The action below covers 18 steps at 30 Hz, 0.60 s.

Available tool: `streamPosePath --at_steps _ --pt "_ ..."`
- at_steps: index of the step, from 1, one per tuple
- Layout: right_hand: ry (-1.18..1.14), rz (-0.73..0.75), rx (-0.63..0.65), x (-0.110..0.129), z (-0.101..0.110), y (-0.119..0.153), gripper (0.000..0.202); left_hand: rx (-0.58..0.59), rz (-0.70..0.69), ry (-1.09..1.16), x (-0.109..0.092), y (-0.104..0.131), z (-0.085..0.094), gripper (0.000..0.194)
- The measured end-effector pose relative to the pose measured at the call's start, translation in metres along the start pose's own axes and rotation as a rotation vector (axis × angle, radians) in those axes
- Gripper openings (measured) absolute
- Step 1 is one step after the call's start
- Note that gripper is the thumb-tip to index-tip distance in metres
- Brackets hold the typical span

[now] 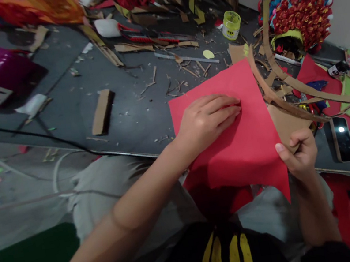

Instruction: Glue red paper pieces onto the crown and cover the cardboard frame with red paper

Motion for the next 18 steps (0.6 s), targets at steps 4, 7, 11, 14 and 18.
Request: streamPosePath --at_steps 4,7,11,14,18 --pt "0.001 -0.011 -0.003 -0.0013 0.0013 -0.001 0.019 0.009 -0.025 0.034 -0.0013 -0.0012 -0.0005 0.014" --pt "0.009 -0.018 -0.023 -0.0012 0.0039 -0.0024 0.02 0.013 -0.042 0.059 -0.0021 -0.0011 -0.0017 0.013" --pt "0.007 -0.001 -0.034 0.0011 0.0045 -0.0039 0.021 -0.004 -0.046 0.109 -0.0029 -0.0004 -0.0018 0.01" --pt "0.006 0.004 -0.034 0.0016 0.0043 -0.004 0.021 0.034 0.015 0.15 -0.0002 -0.0006 -0.005 0.01" --pt "-0.001 0.001 -0.027 0.0002 0.0044 -0.0032 0.02 0.076 0.062 0.184 0.0018 -0.0007 -0.0089 0.013"
Point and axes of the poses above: each hand's wrist, its own y-axis away from the middle knuckle, its own z-axis out of the back of the hand, x = y × z, the point moved 7 cm from there along -y, towards the middle knuckle
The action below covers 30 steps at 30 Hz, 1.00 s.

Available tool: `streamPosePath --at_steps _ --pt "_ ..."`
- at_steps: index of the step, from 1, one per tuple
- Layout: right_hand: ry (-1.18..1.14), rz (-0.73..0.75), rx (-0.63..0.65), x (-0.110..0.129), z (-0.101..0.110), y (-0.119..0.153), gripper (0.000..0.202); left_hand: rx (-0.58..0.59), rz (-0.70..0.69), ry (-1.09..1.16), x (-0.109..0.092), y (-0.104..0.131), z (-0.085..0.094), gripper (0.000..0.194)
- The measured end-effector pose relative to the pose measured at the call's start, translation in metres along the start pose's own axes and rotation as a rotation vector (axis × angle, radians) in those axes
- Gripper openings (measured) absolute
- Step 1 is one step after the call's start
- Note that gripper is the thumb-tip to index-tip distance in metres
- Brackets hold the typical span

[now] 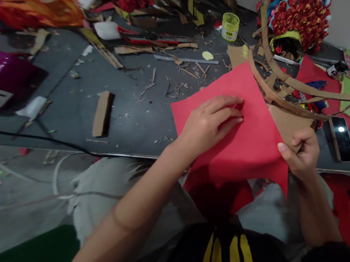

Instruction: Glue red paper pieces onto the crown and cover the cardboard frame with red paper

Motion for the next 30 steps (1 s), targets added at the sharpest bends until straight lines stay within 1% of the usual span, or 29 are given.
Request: streamPosePath --at_steps 3,8,11,14,17,20,23,27,30 --pt "0.006 0.002 0.004 -0.001 0.0 0.001 0.019 0.016 0.023 -0.001 0.002 0.0 -0.002 0.013" --pt "0.004 -0.005 0.006 -0.003 -0.001 0.002 0.018 0.027 0.01 -0.02 0.002 -0.001 -0.004 0.014" --pt "0.002 -0.033 0.018 -0.006 -0.002 0.003 0.018 0.058 0.048 -0.023 0.004 -0.001 -0.007 0.017" --pt "-0.003 -0.046 0.013 -0.008 -0.001 0.003 0.018 0.086 0.081 0.038 0.006 -0.001 -0.008 0.02" --pt "-0.021 -0.055 0.004 -0.01 0.0 0.004 0.018 0.091 0.08 0.112 0.007 -0.002 -0.005 0.019" --pt "-0.028 -0.064 0.016 -0.011 -0.001 0.005 0.019 0.088 0.048 0.086 0.008 -0.001 -0.002 0.021" --pt "-0.021 -0.075 0.031 -0.011 -0.002 0.005 0.019 0.071 -0.019 -0.014 0.007 0.002 -0.001 0.024" --pt "-0.027 -0.113 0.032 -0.012 -0.003 0.005 0.019 0.06 -0.121 -0.16 0.0 0.004 -0.001 0.027" --pt "-0.059 -0.13 0.029 -0.012 -0.004 0.005 0.019 0.047 -0.173 -0.215 -0.005 0.005 -0.001 0.03"
Point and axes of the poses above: each hand's wrist, its own y-axis away from the middle knuckle, its own z-axis out of the back of the hand, x = y × z, the point moved 7 cm from there along -y, towards the middle knuckle
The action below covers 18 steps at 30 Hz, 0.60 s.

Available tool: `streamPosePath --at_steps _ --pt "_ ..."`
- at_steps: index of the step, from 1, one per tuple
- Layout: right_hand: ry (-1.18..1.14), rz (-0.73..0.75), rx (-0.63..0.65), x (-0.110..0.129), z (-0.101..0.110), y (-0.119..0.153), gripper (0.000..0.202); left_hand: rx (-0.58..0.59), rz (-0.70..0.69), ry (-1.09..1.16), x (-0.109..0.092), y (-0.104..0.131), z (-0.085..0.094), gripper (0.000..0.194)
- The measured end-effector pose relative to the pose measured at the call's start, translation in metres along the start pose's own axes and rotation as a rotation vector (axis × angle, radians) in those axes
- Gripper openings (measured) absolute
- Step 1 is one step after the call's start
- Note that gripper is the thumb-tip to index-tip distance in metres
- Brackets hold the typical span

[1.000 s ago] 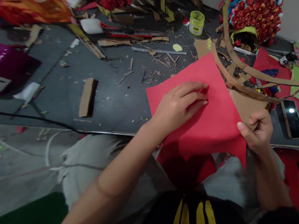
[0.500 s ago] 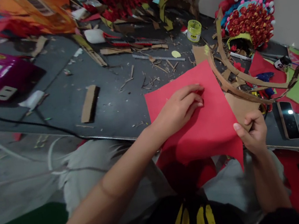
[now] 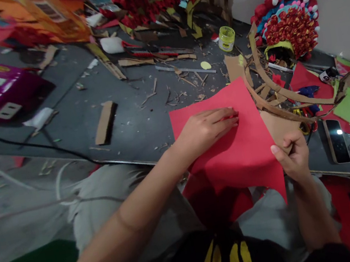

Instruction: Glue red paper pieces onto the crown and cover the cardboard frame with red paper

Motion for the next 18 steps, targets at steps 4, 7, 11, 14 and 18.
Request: streamPosePath --at_steps 4,7,11,14,18 --pt "-0.03 0.025 0.013 0.003 -0.001 0.0 0.018 -0.04 0.001 0.01 0.001 -0.001 0.001 0.03" --pt "-0.004 0.028 -0.008 0.004 0.001 -0.001 0.017 -0.06 0.042 0.093 0.005 -0.001 0.0 0.026" --pt "0.002 0.05 -0.019 0.007 0.002 -0.002 0.017 -0.053 0.08 0.177 0.009 0.0 -0.003 0.022" --pt "-0.023 0.046 -0.017 0.008 0.002 -0.002 0.017 -0.042 0.098 0.204 0.011 0.001 -0.005 0.021" --pt "-0.027 0.002 -0.031 0.004 0.003 0.0 0.017 -0.073 0.09 0.228 0.01 0.001 -0.004 0.02"
Point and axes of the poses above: each hand's wrist, its own y-axis away from the middle knuckle, its own z-axis out of the back of the hand, x = y × z, the point moved 7 cm from there along -y, towards the middle knuckle
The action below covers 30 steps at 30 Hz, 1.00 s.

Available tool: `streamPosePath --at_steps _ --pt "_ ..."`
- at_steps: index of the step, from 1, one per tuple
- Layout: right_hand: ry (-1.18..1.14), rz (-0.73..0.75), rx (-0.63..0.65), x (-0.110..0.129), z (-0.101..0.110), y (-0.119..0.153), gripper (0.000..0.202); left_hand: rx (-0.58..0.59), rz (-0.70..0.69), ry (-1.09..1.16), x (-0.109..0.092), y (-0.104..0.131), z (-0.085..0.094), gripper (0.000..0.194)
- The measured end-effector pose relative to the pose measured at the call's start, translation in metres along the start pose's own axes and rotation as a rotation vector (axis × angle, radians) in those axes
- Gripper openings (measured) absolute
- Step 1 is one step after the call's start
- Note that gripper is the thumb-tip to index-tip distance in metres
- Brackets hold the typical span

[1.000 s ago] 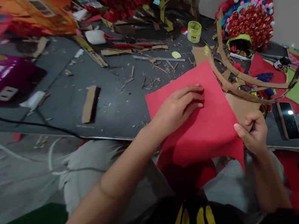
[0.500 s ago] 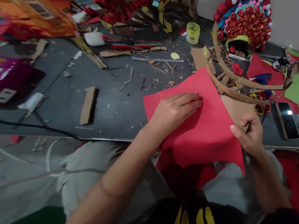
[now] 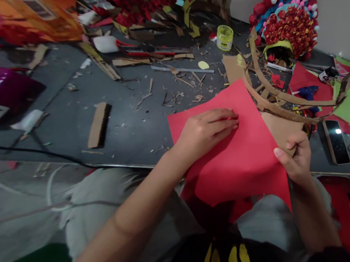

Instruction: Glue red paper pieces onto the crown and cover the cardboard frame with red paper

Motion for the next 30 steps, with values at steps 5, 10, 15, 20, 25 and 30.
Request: streamPosePath --at_steps 5,10,15,20,25,30 --pt "0.012 0.003 -0.004 -0.002 0.001 0.001 0.017 -0.003 0.038 -0.024 0.001 0.0 -0.001 0.019" --pt "0.033 0.02 -0.002 0.0 -0.001 0.001 0.016 -0.014 0.03 -0.084 -0.003 -0.003 0.002 0.014" --pt "0.06 0.096 0.019 0.009 -0.007 -0.001 0.016 0.027 -0.03 -0.227 -0.01 -0.003 0.001 0.017" --pt "0.114 0.151 0.034 0.014 -0.009 0.001 0.017 0.047 -0.072 -0.356 -0.016 0.0 -0.003 0.024" --pt "0.122 0.176 0.05 0.017 -0.012 0.002 0.019 0.029 -0.032 -0.429 -0.017 0.0 -0.004 0.031" --pt "0.15 0.228 0.046 0.021 -0.013 0.002 0.018 0.057 -0.023 -0.408 -0.016 -0.001 -0.004 0.031"
Point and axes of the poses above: each hand's wrist, its own y-axis away from the middle knuckle, its own z-axis out of the back of the hand, x = y × z, the point moved 7 cm from there along -y, towards the middle knuckle
